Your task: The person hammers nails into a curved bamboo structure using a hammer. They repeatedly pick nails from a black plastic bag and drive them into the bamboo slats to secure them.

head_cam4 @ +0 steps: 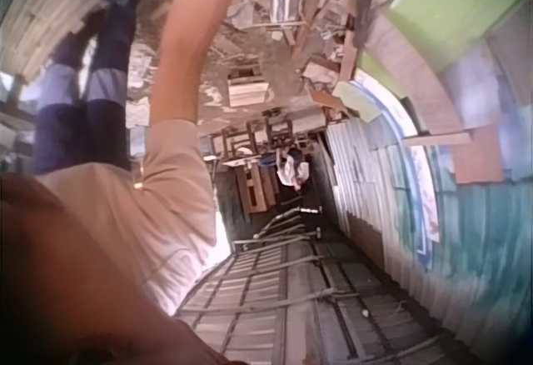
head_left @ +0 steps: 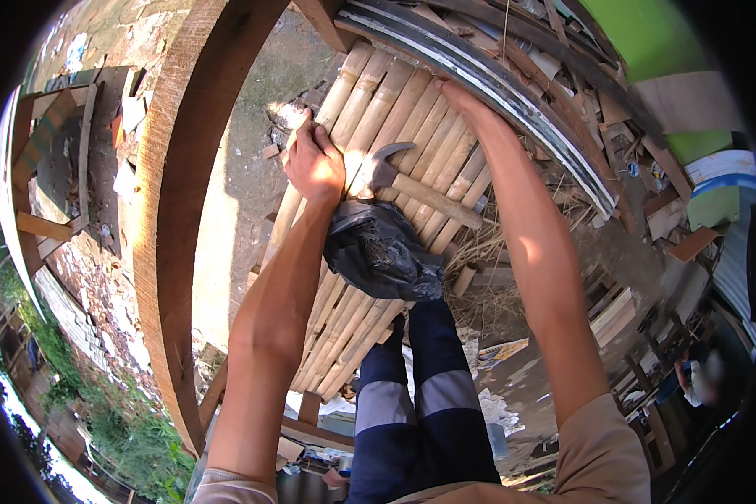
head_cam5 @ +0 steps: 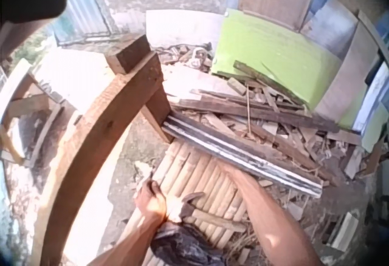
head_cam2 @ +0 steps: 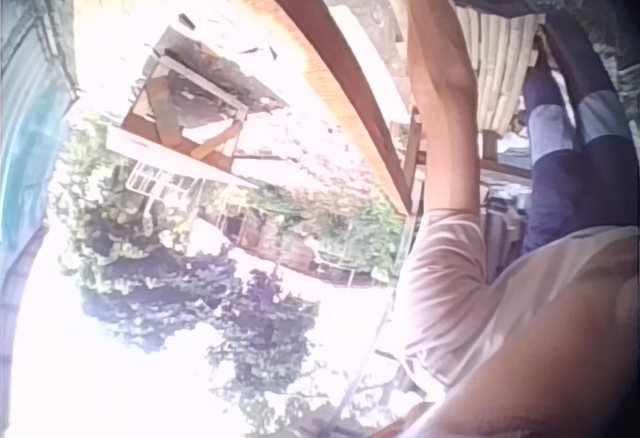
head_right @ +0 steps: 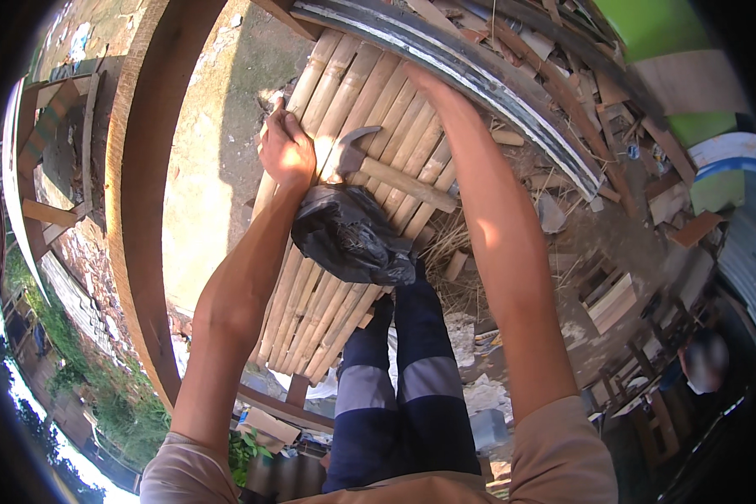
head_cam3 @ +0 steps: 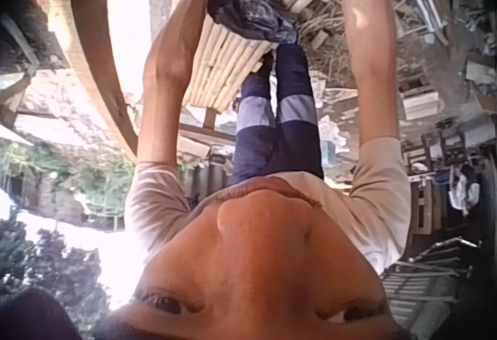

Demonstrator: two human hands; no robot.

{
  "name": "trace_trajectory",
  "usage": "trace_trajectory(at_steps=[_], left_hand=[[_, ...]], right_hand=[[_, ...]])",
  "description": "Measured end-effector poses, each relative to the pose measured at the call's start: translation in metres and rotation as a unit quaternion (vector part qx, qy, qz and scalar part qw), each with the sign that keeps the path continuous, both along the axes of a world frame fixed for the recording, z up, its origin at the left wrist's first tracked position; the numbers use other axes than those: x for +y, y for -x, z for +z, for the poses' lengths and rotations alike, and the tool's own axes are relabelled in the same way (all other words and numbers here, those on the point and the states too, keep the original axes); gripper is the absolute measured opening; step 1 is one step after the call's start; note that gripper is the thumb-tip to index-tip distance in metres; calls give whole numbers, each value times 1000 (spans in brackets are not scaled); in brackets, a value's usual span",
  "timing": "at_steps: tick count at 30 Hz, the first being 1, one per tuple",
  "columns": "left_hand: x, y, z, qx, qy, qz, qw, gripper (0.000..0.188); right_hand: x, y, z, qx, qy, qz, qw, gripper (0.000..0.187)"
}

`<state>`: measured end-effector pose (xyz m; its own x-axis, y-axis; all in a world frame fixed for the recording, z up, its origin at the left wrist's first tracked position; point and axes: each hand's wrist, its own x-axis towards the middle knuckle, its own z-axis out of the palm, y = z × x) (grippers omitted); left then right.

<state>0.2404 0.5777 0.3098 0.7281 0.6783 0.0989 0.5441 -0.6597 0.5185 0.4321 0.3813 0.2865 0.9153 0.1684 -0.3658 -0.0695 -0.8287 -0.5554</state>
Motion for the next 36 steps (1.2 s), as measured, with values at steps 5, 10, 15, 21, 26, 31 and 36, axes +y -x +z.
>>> trace_trajectory(at_steps=[5, 10, 15, 21, 26, 31, 36], left_hand=[[1, 0, -1, -4, -23, -7, 1000, 18], [-2, -1, 1, -1, -21, -6, 1000, 19], [-5, -2, 2, 9, -21, -7, 1000, 21], [0, 2, 0, 10, -15, -5, 1000, 24], [0, 1, 3, -2, -12, -5, 1000, 23], [-3, -2, 3, 15, -5, -6, 1000, 21], [1, 1, 0, -17, -18, -15, 1000, 19]], right_hand=[[0, 4, 0, -28, -9, 12, 999, 44], [1, 9, -4, -39, -27, -11, 999, 43], [-3, 5, -10, -37, 0, 23, 999, 40], [8, 10, 14, -89, 29, 58, 994, 38], [27, 10, 32, -101, -130, 23, 986, 42], [29, -14, 3, -12, -105, 95, 990, 46], [38, -10, 5, -7, -141, 88, 986, 42]])
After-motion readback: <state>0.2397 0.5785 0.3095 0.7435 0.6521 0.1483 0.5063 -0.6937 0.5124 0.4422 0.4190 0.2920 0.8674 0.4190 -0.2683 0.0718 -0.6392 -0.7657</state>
